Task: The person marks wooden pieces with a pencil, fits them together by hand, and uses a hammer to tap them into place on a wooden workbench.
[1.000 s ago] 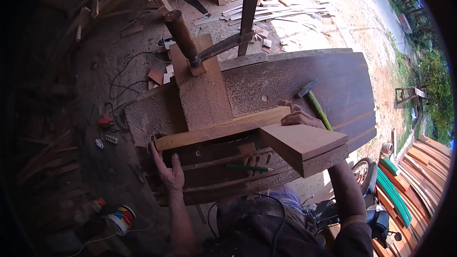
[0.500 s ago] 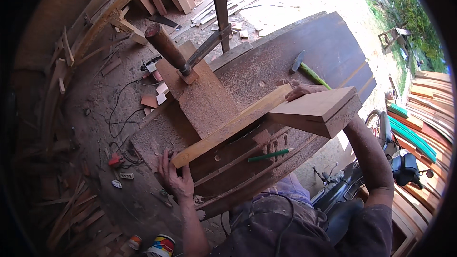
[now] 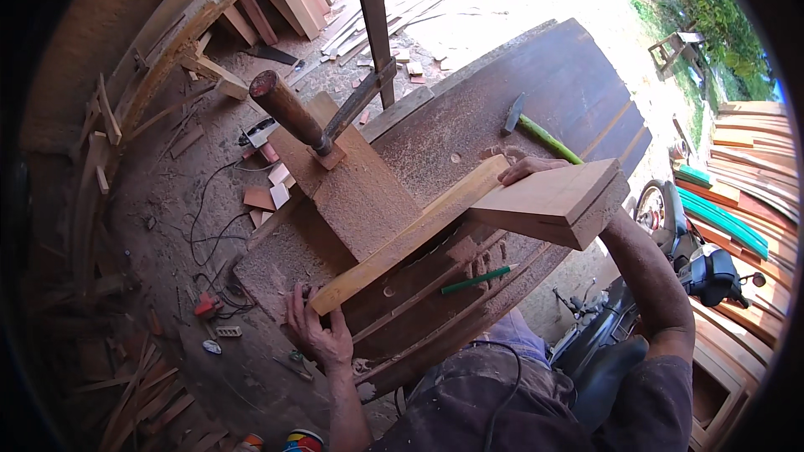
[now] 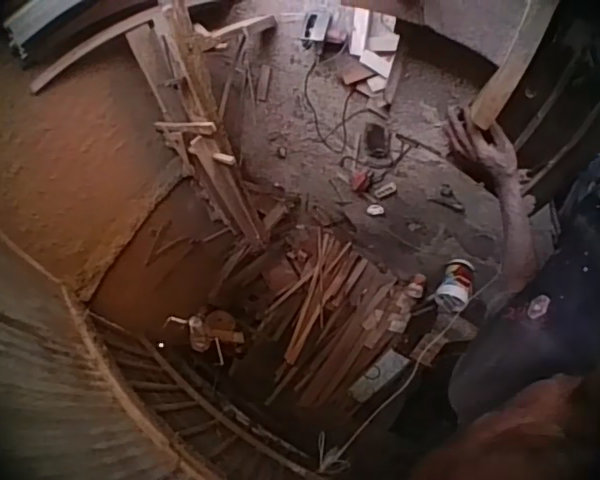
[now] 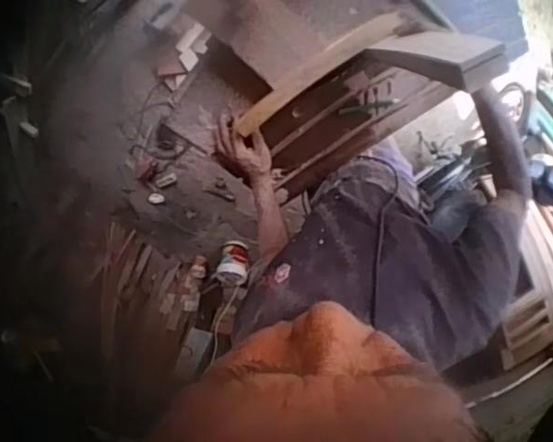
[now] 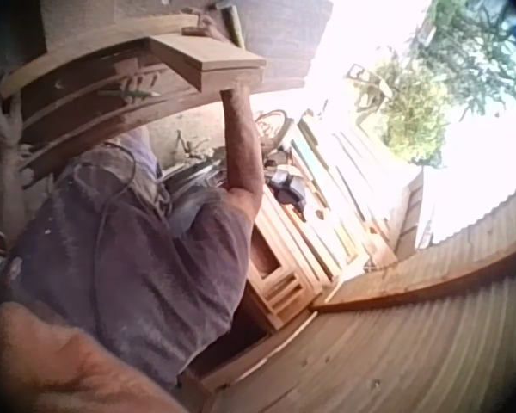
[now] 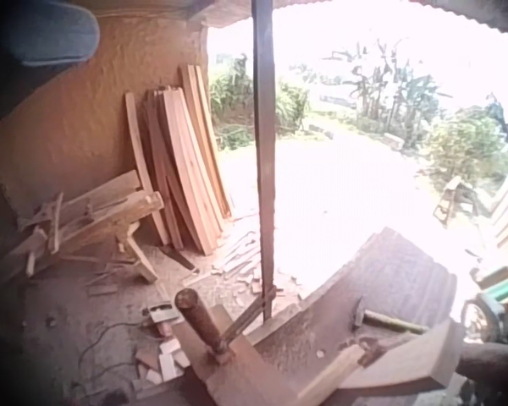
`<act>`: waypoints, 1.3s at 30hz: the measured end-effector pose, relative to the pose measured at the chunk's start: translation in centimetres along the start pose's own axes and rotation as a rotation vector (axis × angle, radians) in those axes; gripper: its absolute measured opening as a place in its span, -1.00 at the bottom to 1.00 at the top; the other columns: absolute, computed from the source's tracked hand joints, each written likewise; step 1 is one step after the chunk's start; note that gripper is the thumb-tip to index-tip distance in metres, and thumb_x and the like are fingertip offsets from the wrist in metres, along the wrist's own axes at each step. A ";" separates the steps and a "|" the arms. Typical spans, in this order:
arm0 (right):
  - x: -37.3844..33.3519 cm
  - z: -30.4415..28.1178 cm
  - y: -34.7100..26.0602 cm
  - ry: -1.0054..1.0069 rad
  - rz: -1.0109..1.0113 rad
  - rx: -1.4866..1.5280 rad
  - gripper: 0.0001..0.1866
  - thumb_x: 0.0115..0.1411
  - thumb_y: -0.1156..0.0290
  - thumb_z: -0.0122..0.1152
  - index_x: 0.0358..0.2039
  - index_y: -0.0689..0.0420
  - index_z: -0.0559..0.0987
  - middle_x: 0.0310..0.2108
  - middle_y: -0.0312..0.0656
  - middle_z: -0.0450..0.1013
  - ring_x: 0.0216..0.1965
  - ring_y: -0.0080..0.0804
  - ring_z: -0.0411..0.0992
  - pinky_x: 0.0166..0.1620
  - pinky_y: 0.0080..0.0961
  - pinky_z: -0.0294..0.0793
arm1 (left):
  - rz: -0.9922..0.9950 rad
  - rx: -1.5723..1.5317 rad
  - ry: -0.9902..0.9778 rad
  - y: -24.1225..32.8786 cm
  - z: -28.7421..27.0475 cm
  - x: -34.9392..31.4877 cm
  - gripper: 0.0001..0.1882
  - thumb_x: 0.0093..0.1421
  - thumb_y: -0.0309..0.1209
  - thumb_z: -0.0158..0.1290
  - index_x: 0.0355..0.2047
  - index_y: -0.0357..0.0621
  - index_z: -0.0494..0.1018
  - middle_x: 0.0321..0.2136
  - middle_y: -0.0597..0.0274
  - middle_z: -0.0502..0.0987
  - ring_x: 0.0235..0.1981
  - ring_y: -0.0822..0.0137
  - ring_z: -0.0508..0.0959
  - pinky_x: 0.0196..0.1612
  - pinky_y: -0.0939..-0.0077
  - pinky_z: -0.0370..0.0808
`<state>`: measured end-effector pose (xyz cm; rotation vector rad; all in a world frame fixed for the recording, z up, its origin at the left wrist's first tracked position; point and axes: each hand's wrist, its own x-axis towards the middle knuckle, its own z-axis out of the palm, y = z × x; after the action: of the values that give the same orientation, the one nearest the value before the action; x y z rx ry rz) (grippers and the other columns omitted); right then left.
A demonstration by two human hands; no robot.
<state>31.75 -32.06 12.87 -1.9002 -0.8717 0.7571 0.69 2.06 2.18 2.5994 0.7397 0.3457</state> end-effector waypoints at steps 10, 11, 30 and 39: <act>-0.1 -0.8 1.6 -0.091 -0.059 -0.042 -0.51 0.21 0.11 0.22 -0.01 0.24 0.55 0.00 0.02 0.48 0.14 -0.08 0.42 0.28 -0.10 0.29 | 0.014 0.010 0.016 0.0 0.0 0.1 -0.56 0.27 -0.14 0.10 0.07 -0.09 0.49 0.23 0.07 0.37 0.28 -0.16 0.28 0.28 -0.13 0.20; -0.1 -0.8 1.8 -0.099 -0.060 -0.032 -0.51 0.21 0.11 0.22 -0.01 0.24 0.55 0.00 0.02 0.48 0.14 -0.08 0.42 0.28 -0.10 0.29 | 0.014 0.009 0.019 0.0 0.0 0.1 -0.57 0.28 -0.14 0.10 0.07 -0.08 0.49 0.23 0.07 0.37 0.28 -0.16 0.28 0.28 -0.13 0.20; 0.2 -1.2 3.2 -0.136 -0.118 -0.007 -0.56 0.28 0.14 0.12 -0.02 0.25 0.52 0.00 0.01 0.47 0.14 -0.09 0.42 0.25 -0.14 0.33 | 0.008 -0.013 -0.002 0.3 -0.2 0.3 -0.52 0.29 -0.11 0.11 0.10 -0.14 0.46 0.24 -0.01 0.35 0.31 -0.22 0.23 0.31 -0.16 0.16; 0.0 -0.8 3.7 -0.100 -0.134 -0.036 -0.58 0.26 0.14 0.15 -0.04 0.21 0.54 -0.01 -0.01 0.48 0.16 -0.11 0.42 0.24 -0.16 0.35 | 0.023 -0.006 0.005 -0.2 0.0 0.2 -0.53 0.30 -0.08 0.09 0.08 -0.11 0.48 0.23 -0.02 0.35 0.29 -0.22 0.25 0.29 -0.17 0.17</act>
<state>33.40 -33.75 9.85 -1.8269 -1.0702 0.7638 0.76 2.26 2.10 2.6044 0.7099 0.3616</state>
